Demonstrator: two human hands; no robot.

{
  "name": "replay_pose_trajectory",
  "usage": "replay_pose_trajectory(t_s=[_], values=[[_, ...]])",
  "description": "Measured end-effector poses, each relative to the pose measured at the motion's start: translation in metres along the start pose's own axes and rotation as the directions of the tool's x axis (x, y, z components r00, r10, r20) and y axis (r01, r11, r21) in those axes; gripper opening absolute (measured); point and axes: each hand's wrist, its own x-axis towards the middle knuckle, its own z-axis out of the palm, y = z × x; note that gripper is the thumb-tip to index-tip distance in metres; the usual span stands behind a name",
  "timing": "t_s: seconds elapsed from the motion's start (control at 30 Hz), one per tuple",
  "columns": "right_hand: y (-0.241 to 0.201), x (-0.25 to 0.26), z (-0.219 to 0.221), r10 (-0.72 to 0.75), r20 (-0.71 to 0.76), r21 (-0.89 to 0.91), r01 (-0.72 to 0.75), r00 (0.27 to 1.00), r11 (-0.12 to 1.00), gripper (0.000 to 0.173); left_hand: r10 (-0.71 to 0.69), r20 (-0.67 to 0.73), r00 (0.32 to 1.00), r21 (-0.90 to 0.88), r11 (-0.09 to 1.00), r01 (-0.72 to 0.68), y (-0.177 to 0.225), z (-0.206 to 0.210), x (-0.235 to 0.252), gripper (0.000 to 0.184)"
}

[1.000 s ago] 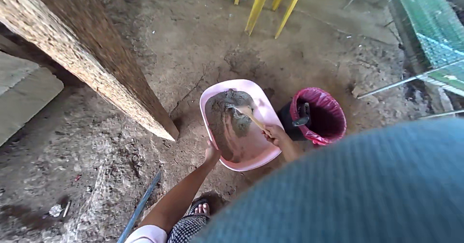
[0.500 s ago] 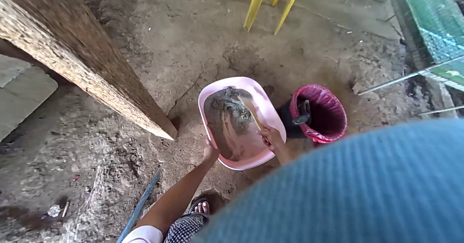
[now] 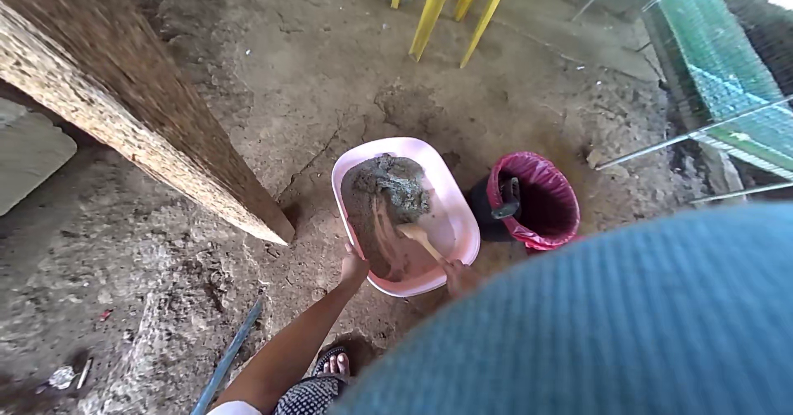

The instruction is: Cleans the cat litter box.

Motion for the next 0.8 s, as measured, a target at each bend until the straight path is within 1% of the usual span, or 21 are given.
replay_pose_trajectory(t_s=[0.03, 0.07, 0.1, 0.17, 0.2, 0.3, 0.37, 0.47, 0.5, 0.57, 0.6, 0.67, 0.73, 0.77, 0.8], values=[[-0.001, -0.006, 0.005, -0.033, -0.057, -0.014, 0.032, 0.998, 0.999, 0.047, -0.008, 0.007, 1.0, 0.012, 1.0, 0.007, 0.001, -0.001, -0.001, 0.096], [-0.005, -0.012, 0.008, -0.041, -0.071, -0.023, 0.039, 0.997, 0.999, 0.044, -0.016, 0.013, 1.0, 0.024, 1.0, 0.015, 0.003, -0.002, -0.002, 0.094], [-0.013, -0.017, 0.008, -0.019, -0.028, -0.039, 0.018, 0.999, 0.999, 0.045, -0.021, 0.016, 1.0, 0.038, 0.999, 0.02, 0.005, -0.002, -0.004, 0.094], [-0.036, -0.015, -0.001, 0.043, 0.123, -0.07, -0.034, 0.991, 0.997, 0.053, -0.031, 0.025, 0.999, 0.071, 0.997, 0.03, 0.007, 0.0, -0.005, 0.092], [-0.049, -0.008, -0.005, 0.041, 0.145, -0.059, -0.033, 0.989, 0.998, 0.058, -0.033, 0.029, 0.999, 0.082, 0.996, 0.03, 0.007, 0.002, -0.006, 0.091], [-0.09, 0.029, -0.018, -0.001, 0.084, 0.034, -0.002, 0.997, 0.999, 0.057, -0.019, 0.054, 0.998, 0.089, 0.996, 0.014, 0.011, 0.0, -0.012, 0.094], [-0.115, 0.055, -0.015, 0.009, 0.052, 0.045, -0.011, 0.999, 0.999, 0.058, -0.025, 0.077, 0.997, 0.11, 0.994, 0.016, 0.014, -0.001, -0.017, 0.094], [-0.139, 0.082, -0.012, 0.02, -0.036, 0.06, -0.018, 0.999, 0.998, 0.048, -0.028, 0.089, 0.996, 0.106, 0.994, 0.019, 0.015, -0.002, -0.021, 0.09], [-0.143, 0.09, -0.014, 0.025, -0.062, 0.093, -0.019, 0.998, 0.996, 0.047, -0.024, 0.087, 0.996, 0.087, 0.996, 0.017, 0.012, -0.001, -0.02, 0.089], [-0.142, 0.11, -0.03, 0.039, -0.105, 0.192, -0.018, 0.994, 0.981, 0.048, -0.02, 0.09, 0.996, 0.048, 0.999, 0.015, 0.009, 0.0, -0.02, 0.088], [-0.138, 0.118, -0.046, 0.044, -0.102, 0.24, -0.018, 0.994, 0.971, 0.051, -0.019, 0.085, 0.996, 0.038, 0.999, 0.016, 0.006, 0.001, -0.022, 0.088], [-0.129, 0.126, -0.088, 0.063, -0.05, 0.258, -0.048, 0.997, 0.965, 0.045, -0.012, 0.059, 0.998, 0.011, 1.0, 0.012, -0.004, 0.002, -0.022, 0.089], [-0.105, 0.132, -0.118, 0.06, -0.037, 0.258, -0.049, 0.998, 0.965, 0.035, -0.017, 0.023, 1.0, -0.02, 1.0, 0.017, -0.008, -0.001, -0.015, 0.088], [-0.087, 0.131, -0.122, 0.048, -0.051, 0.254, -0.033, 0.998, 0.967, 0.033, -0.021, 0.018, 1.0, -0.031, 0.999, 0.022, -0.009, -0.003, -0.012, 0.088], [-0.068, 0.119, -0.122, 0.027, -0.06, 0.229, -0.012, 0.998, 0.973, 0.033, -0.024, 0.016, 1.0, -0.046, 0.999, 0.025, -0.011, -0.003, -0.01, 0.087]])
